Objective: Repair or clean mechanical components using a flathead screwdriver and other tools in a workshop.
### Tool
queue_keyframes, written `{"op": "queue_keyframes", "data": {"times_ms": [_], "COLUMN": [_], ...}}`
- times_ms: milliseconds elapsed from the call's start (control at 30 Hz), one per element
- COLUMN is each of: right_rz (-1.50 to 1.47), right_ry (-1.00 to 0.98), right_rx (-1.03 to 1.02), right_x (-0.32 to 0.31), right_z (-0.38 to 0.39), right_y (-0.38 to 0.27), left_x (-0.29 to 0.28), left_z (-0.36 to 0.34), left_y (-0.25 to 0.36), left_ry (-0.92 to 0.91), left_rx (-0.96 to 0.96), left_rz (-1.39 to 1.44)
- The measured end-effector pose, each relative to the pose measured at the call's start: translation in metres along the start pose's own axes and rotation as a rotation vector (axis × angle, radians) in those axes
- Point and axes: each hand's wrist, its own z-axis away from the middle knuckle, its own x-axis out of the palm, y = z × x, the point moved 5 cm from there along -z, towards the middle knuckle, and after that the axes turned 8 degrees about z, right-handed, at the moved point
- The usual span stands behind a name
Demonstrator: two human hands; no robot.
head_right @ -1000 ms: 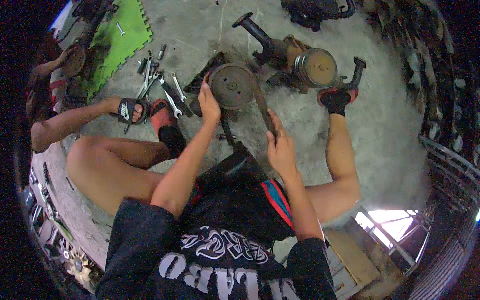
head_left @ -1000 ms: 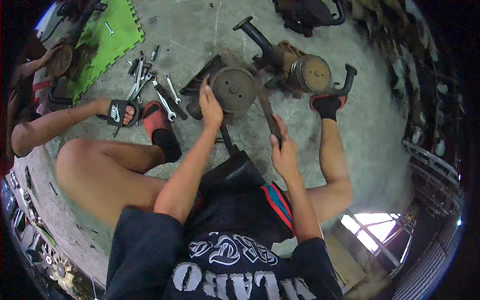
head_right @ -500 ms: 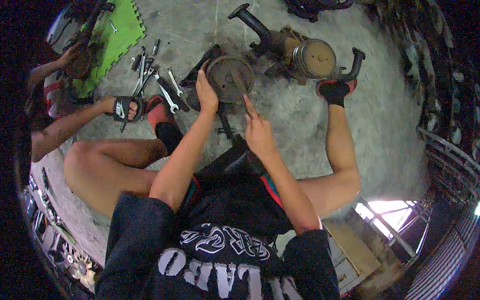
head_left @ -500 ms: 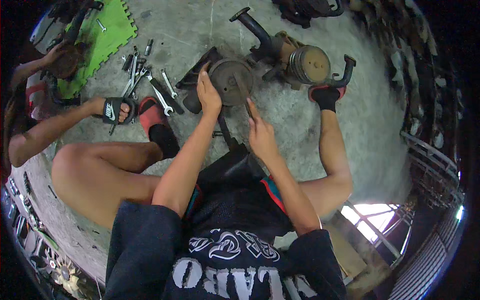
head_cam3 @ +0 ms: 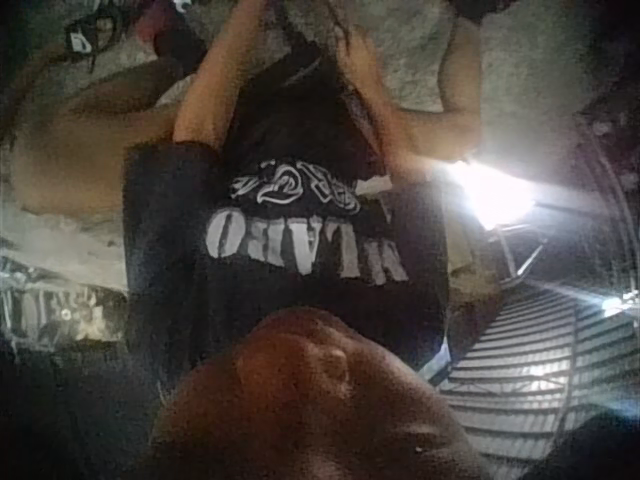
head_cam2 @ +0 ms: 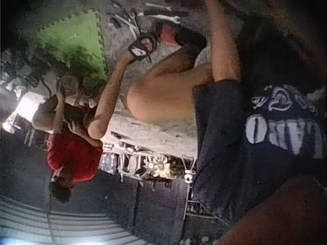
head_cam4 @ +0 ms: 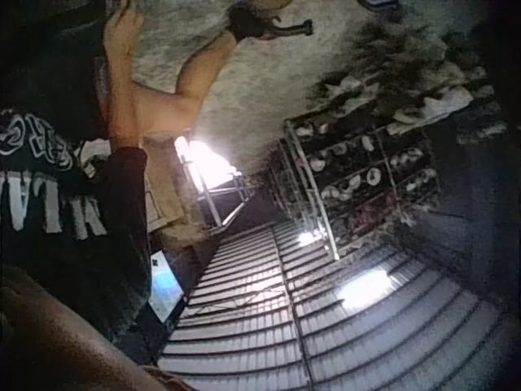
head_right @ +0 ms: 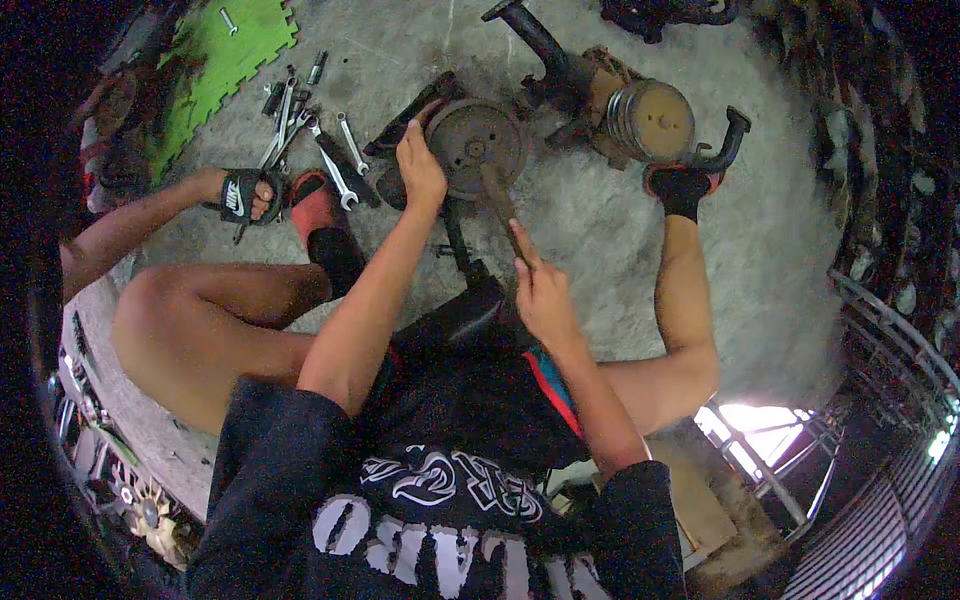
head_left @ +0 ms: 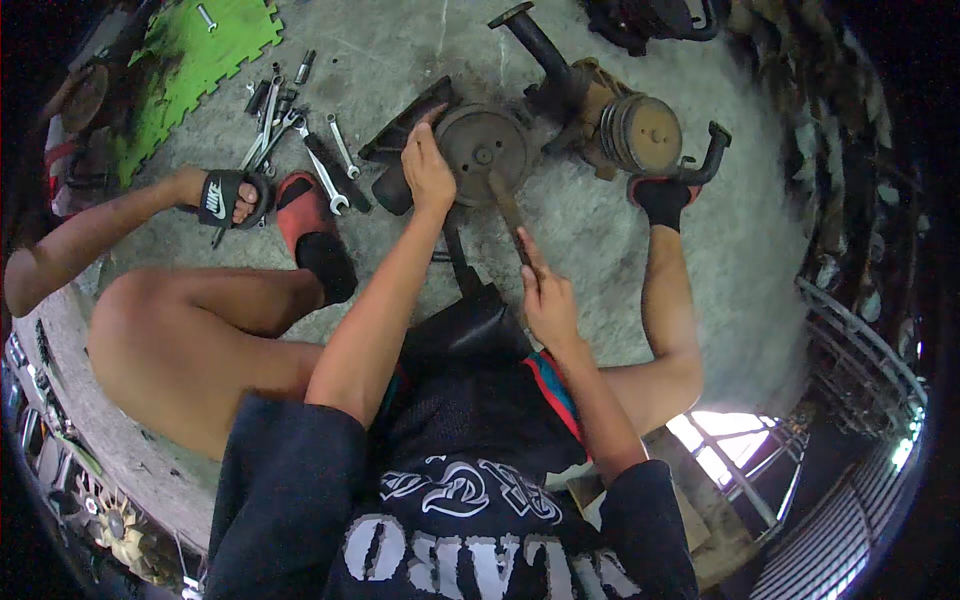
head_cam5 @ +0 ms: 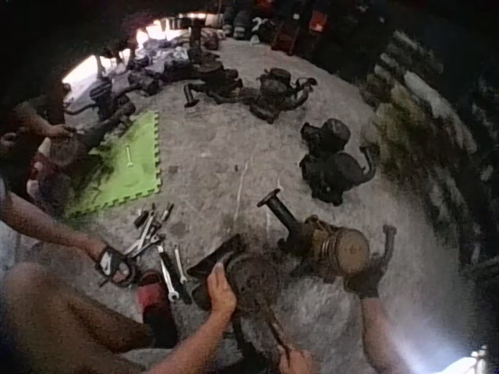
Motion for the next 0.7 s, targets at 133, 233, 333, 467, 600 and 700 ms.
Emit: {"op": "queue_keyframes", "data": {"times_ms": [133,233,333,467,600,700], "right_rz": [0.095,0.231,0.187,0.112,-0.059,-0.113], "right_ry": [0.024,-0.203,-0.110,0.015,-0.002,-0.012], "right_rx": [0.008,0.105,0.084,0.064,0.097,0.093], "right_x": [-0.004,0.017,0.039,0.036,0.045,0.044], "right_z": [-0.007,-0.016,-0.027,-0.047,-0.024,-0.033], "right_y": [-0.014,-0.027,-0.024,-0.038,-0.025,-0.024], "left_x": [0.001,0.001,-0.002,0.002,-0.001,0.001], "left_z": [0.006,0.010,0.015,0.016,0.020,0.017], "left_y": [0.001,-0.002,-0.005,-0.002,-0.001,-0.009], "left_ry": [0.026,0.070,0.098,0.139,0.143,0.166], "left_rx": [0.046,0.029,0.166,0.085,0.069,0.079], "left_rz": [-0.020,0.005,-0.167,-0.029,-0.114,-0.139]}}
